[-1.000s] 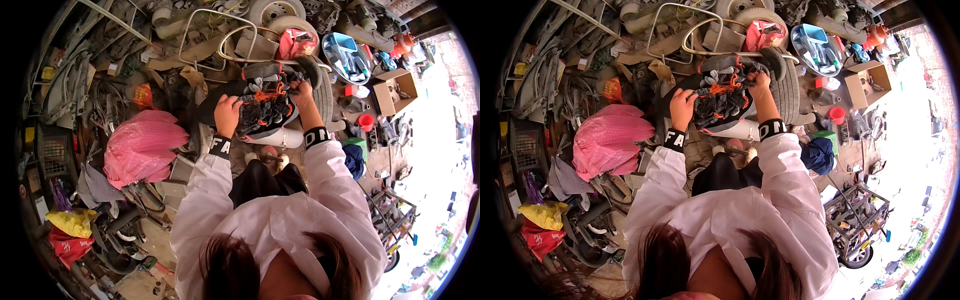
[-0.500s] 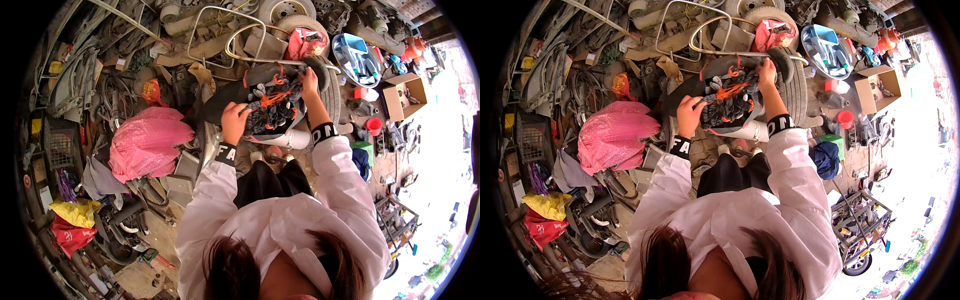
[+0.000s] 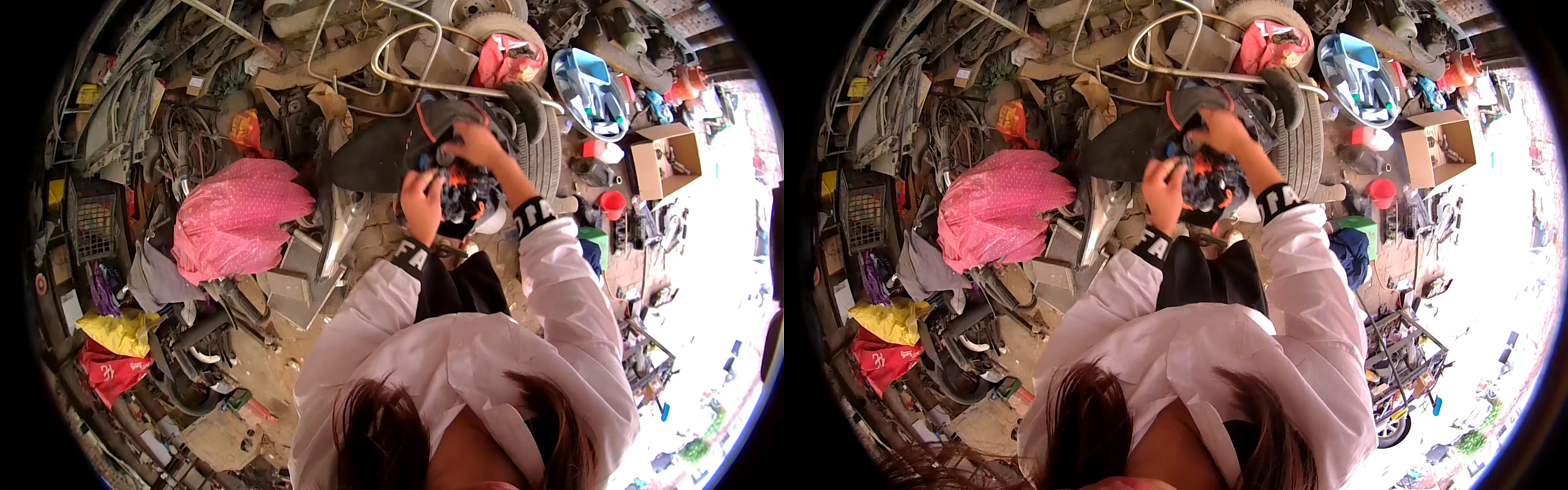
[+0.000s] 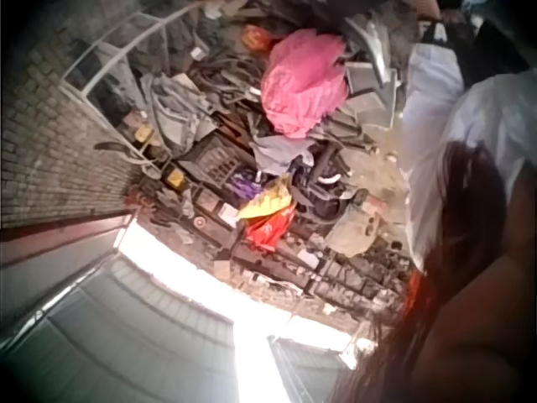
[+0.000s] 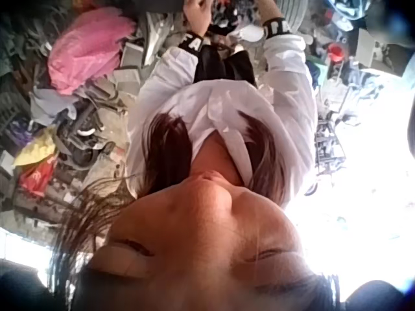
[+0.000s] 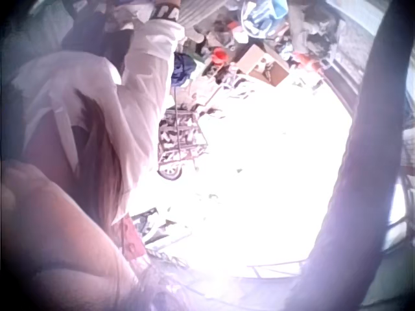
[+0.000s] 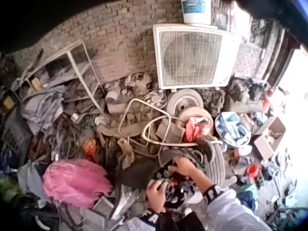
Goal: The person puts on gloves and sits on the ground to work on a car part. They use a screwdriver and a hammer to disassemble the part, then inspect the separated components.
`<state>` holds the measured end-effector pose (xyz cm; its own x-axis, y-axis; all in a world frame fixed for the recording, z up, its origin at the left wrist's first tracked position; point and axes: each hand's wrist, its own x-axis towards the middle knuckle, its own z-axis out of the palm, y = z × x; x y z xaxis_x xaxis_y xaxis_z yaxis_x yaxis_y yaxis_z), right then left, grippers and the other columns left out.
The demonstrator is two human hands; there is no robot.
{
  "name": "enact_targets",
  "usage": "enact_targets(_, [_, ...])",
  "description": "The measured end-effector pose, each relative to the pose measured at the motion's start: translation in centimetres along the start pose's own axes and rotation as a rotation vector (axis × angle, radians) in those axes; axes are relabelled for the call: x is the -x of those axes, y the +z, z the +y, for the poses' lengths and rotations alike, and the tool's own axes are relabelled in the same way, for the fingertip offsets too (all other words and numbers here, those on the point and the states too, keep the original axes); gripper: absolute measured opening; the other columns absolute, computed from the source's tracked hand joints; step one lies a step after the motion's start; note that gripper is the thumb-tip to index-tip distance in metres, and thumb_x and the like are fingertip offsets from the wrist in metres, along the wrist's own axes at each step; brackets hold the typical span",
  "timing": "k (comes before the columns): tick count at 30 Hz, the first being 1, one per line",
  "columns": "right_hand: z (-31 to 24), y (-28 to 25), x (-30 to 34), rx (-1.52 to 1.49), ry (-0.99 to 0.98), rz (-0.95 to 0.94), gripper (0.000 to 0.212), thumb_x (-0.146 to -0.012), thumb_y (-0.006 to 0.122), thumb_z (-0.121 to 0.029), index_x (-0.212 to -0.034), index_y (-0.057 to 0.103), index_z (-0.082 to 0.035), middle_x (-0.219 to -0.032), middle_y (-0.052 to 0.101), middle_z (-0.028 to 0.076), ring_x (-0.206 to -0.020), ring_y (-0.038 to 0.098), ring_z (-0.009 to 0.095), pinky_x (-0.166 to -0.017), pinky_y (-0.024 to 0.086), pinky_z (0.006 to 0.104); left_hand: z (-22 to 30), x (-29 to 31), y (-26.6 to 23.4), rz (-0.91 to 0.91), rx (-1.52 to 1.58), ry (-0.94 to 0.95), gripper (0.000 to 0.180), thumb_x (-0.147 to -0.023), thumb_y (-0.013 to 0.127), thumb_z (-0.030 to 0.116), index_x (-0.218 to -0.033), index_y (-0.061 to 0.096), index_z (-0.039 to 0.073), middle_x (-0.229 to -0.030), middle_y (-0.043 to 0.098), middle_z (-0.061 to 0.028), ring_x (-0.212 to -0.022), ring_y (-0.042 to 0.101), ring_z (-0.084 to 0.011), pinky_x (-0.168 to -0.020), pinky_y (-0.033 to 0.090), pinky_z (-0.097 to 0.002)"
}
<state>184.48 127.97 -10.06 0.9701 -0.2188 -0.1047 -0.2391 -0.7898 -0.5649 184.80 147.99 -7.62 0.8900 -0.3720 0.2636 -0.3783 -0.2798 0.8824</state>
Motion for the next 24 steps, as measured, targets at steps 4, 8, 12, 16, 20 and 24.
enact_targets(4, [-1.7, -4.9, -3.3, -0.273, -0.155, 0.261, 0.027, -0.079, 0.063, -0.027, -0.088, 0.062, -0.001, -0.087, 0.063, 0.018, -0.083, 0.059, 0.036, -0.074, 0.046, 0.0411, 3.0, -7.8, -1.3, -0.004, 0.176, 0.033, 0.018, -0.075, 0.068, 0.009, -0.089, 0.065, -0.001, -0.072, 0.056, -0.0074, -0.066, 0.055, -0.0189, -0.06, 0.042, -0.03])
enact_targets(8, [-8.9, -7.3, -1.0, -0.128, -0.048, 0.917, 0.022, -0.077, 0.064, -0.015, -0.095, 0.061, -0.005, -0.093, 0.061, 0.013, -0.088, 0.057, 0.031, -0.075, 0.046, 0.0379, 0.7, -14.9, -1.4, -0.199, 0.638, -0.606, 0.029, -0.077, 0.071, 0.016, -0.095, 0.065, -0.006, -0.077, 0.064, -0.0011, -0.065, 0.054, -0.0069, -0.059, 0.042, -0.0227])
enact_targets(12, [-11.0, -0.4, 2.7, -0.107, -0.13, 0.541, 0.034, -0.072, 0.068, -0.012, -0.105, 0.059, -0.007, -0.102, 0.058, 0.012, -0.101, 0.053, 0.03, -0.086, 0.044, 0.0375, -7.8, -18.0, 0.0, -0.245, 0.665, -0.629, 0.025, -0.081, 0.065, 0.01, -0.102, 0.062, -0.004, -0.087, 0.064, -0.0019, -0.072, 0.058, -0.0088, -0.064, 0.048, -0.0238])
enact_targets(16, [-7.1, 4.1, 2.4, 0.081, 0.042, 0.338, 0.039, -0.069, 0.07, -0.019, -0.106, 0.061, -0.009, -0.129, 0.041, 0.019, -0.118, 0.038, 0.037, -0.097, 0.038, 0.0396, -7.2, -16.5, -1.8, -0.107, 0.427, -0.272, 0.035, -0.081, 0.061, 0.004, -0.115, 0.052, 0.001, -0.101, 0.056, -0.0107, -0.091, 0.057, -0.0208, -0.079, 0.047, -0.0313])
enact_targets(20, [-5.1, 3.8, 2.2, 0.0, 0.06, 0.358, 0.039, -0.068, 0.071, -0.021, -0.103, 0.062, -0.01, -0.128, 0.041, 0.02, -0.116, 0.038, 0.04, -0.097, 0.037, 0.0406, -4.5, -10.0, -3.4, -0.125, 0.039, 0.125, 0.02, -0.075, 0.064, 0.001, -0.094, 0.059, 0.005, -0.095, 0.055, -0.0107, -0.084, 0.054, -0.0246, -0.071, 0.045, -0.032])
enact_targets(24, [-5.1, 3.2, 1.9, -0.069, 0.151, 0.318, 0.035, -0.067, 0.07, -0.018, -0.1, 0.061, -0.01, -0.123, 0.045, 0.015, -0.11, 0.046, 0.036, -0.09, 0.042, 0.0409, -5.7, -7.2, -1.7, -0.168, -0.078, 0.133, 0.031, -0.072, 0.07, 0.009, -0.101, 0.058, 0.005, -0.103, 0.057, -0.0116, -0.092, 0.055, -0.0299, -0.079, 0.046, -0.0367])
